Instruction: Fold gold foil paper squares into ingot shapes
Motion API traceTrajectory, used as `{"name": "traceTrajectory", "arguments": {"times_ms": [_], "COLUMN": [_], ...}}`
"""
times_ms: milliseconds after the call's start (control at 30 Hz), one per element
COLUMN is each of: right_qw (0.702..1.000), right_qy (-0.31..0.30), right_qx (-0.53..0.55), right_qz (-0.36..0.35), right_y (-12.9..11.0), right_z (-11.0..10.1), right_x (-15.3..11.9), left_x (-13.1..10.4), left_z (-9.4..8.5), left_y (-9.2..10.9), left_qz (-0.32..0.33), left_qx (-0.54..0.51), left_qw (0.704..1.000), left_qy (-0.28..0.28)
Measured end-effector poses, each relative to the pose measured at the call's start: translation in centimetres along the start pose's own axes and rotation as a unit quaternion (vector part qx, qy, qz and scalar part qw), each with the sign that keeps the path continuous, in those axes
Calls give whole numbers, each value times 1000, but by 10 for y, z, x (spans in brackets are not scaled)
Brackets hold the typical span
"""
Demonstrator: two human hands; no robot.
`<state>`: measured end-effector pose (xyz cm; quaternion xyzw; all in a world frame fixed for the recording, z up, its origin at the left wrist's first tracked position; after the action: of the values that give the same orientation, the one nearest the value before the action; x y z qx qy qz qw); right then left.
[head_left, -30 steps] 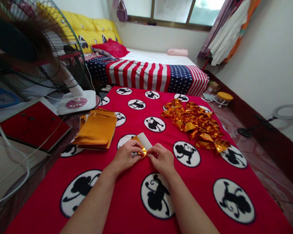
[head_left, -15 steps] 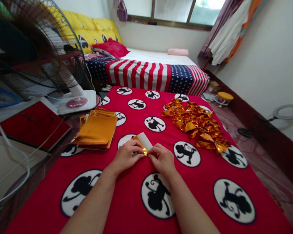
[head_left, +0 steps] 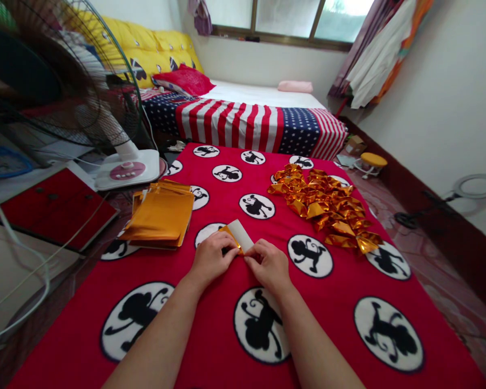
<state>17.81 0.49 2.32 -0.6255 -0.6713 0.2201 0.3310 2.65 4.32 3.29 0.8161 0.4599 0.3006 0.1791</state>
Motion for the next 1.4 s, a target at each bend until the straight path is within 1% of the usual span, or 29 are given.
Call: {"name": "traceTrajectory", "arguments": {"times_ms": [167,367,500,767,1067,1400], "right_qw": [1000,1000,999,998,998,995], "right_qy": [10,17,26,41,46,67], "right_qx": [1,-5,-16,-38,-33,-54], "right_qz": [4,16,22,18,15,48], "right_y": [0,-1,-1,-2,0,-2], "right_z": [0,1,2,4,6,6], "right_x": [0,0,0,-1,-1,0], "left_x": [0,0,1,1,2,2], "left_z": [1,2,2,3,3,5], "left_y": [-3,-5,-5,-5,-2,-3], "left_qz": [-7,-37,-43,-42,-48,-47], "left_qx": [-14,-20,-23,-13,15,19], "left_qw": [1000,999,998,998,998,998], "left_qy": [21,34,41,41,35,38]}}
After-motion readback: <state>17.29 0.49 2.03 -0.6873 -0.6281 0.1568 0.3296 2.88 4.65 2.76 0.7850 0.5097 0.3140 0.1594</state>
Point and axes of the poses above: each hand's wrist, its own x-axis towards the middle knuckle, its own z-axis out of the palm, y = z × x, the point moved 6 cm from there along x, towards the middle knuckle, and after that the axes turned 7 degrees about x, right-handed, at the moved point
